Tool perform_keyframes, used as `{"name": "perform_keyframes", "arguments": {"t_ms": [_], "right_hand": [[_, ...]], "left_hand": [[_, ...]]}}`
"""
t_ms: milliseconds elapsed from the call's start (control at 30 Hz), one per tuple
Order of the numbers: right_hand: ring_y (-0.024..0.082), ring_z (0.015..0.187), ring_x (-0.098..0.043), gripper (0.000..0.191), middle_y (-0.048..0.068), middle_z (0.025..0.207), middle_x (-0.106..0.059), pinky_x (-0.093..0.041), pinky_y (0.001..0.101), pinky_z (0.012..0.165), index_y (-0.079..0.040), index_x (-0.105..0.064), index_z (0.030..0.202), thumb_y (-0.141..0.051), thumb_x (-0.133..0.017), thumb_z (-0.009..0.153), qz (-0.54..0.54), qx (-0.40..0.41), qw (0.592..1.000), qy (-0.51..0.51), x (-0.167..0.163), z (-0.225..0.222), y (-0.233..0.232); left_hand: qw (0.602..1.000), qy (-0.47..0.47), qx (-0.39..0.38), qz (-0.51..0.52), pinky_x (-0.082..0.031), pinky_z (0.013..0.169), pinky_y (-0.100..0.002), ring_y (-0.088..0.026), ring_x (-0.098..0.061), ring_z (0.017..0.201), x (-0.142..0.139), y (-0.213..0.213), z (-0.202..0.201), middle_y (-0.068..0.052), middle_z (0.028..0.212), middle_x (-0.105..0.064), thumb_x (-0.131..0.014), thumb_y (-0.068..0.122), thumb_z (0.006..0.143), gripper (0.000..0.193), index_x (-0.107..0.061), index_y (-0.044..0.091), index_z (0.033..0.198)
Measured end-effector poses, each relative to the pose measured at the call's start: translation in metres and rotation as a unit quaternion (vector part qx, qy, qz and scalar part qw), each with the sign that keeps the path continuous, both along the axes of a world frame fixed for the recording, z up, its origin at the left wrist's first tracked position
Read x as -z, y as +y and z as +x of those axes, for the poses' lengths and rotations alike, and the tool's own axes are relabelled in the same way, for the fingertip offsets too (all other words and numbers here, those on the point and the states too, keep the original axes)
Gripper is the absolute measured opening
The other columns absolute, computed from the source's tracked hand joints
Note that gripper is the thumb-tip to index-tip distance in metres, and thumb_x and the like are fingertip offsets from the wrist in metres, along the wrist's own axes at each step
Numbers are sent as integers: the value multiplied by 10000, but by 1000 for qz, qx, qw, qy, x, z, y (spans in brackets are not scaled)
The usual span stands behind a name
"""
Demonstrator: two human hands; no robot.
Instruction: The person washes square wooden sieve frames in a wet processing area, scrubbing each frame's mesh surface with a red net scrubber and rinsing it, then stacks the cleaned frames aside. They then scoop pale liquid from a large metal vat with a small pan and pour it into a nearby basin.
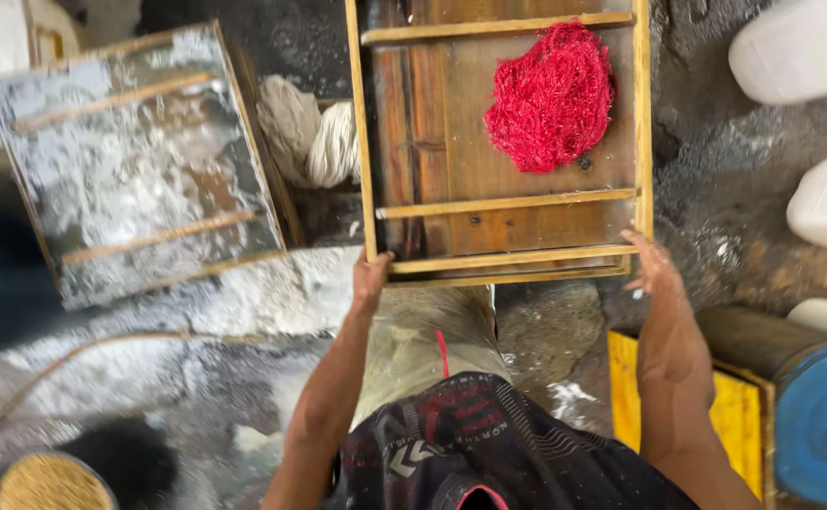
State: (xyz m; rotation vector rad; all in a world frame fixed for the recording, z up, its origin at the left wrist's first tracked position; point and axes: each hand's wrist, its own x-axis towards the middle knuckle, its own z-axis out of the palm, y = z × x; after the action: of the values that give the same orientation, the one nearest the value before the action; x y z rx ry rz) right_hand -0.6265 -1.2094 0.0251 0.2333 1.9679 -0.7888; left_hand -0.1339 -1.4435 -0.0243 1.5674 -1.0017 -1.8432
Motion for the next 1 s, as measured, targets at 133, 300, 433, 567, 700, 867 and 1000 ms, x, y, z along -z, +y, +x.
{"name": "perform_keyframes", "arguments": {"t_ms": [133, 300, 433, 567, 700, 867, 1000], "right_hand": [[687, 1392, -169, 882, 213, 1714, -37, -418, 808, 854, -344, -298, 1612, -599, -633, 836, -85, -12, 984, -154, 5, -8, 15], [527, 1402, -362, 701, 212, 1598, -285, -477, 819, 888, -216, -383, 1492, -489, -619, 891, -195, -36, 972, -128, 22, -12, 18], [540, 1345, -456, 673, 287, 1519, -394, -475, 767, 898, -176, -414, 1444, -525, -606, 901, -134, -33, 986, -88, 29, -12, 19], [516, 1311, -482, 652, 262, 1483, -435, -481, 762, 908, -109, -439, 1380, -506, -599, 889, -168, -27, 981, -90, 36, -11, 30], [506, 1241, -563, 576, 231, 1387, -545, -506, 704, 961, -96, -482, 1334, -376, -654, 860, -199, 17, 976, -86, 48, -8, 45], [447, 1113, -657, 494, 159, 1202, -581, -598, 621, 897, -20, -515, 1243, -246, -684, 839, -239, 50, 968, -61, 63, -6, 65], [450, 1020, -690, 465, 190, 1130, -588, -653, 566, 838, 35, -516, 1212, -192, -684, 842, -254, 84, 962, -55, 69, -8, 78]], "left_hand": [[996, -70, -56, -24, -376, 502, -284, -92, -475, 578, -8, 10, -10, 17, 651, -551, -679, 283, 866, 216, -712, 70, 847], [992, -39, -97, -64, -339, 386, -290, -98, -433, 440, -31, 21, -16, 15, 586, -500, -610, 315, 897, 234, -675, 97, 841], [988, -64, -133, -31, -299, 346, -307, -112, -384, 397, -49, 29, -22, 9, 551, -447, -639, 278, 846, 206, -651, 76, 814], [983, -51, -150, -98, -316, 422, -293, -73, -415, 504, -52, 45, -23, 32, 635, -497, -674, 249, 857, 192, -672, 59, 828], [977, -34, -173, -121, -338, 510, -276, -77, -440, 573, -44, 65, -20, 28, 670, -552, -656, 242, 859, 200, -687, 51, 813], [971, -20, -180, -158, -369, 588, -269, -80, -457, 647, -38, 80, -15, 27, 706, -570, -664, 227, 849, 211, -687, 20, 818], [969, -39, -185, -160, -415, 611, -268, -88, -502, 659, -35, 87, -13, 18, 711, -607, -658, 203, 813, 197, -695, 10, 826]]}}
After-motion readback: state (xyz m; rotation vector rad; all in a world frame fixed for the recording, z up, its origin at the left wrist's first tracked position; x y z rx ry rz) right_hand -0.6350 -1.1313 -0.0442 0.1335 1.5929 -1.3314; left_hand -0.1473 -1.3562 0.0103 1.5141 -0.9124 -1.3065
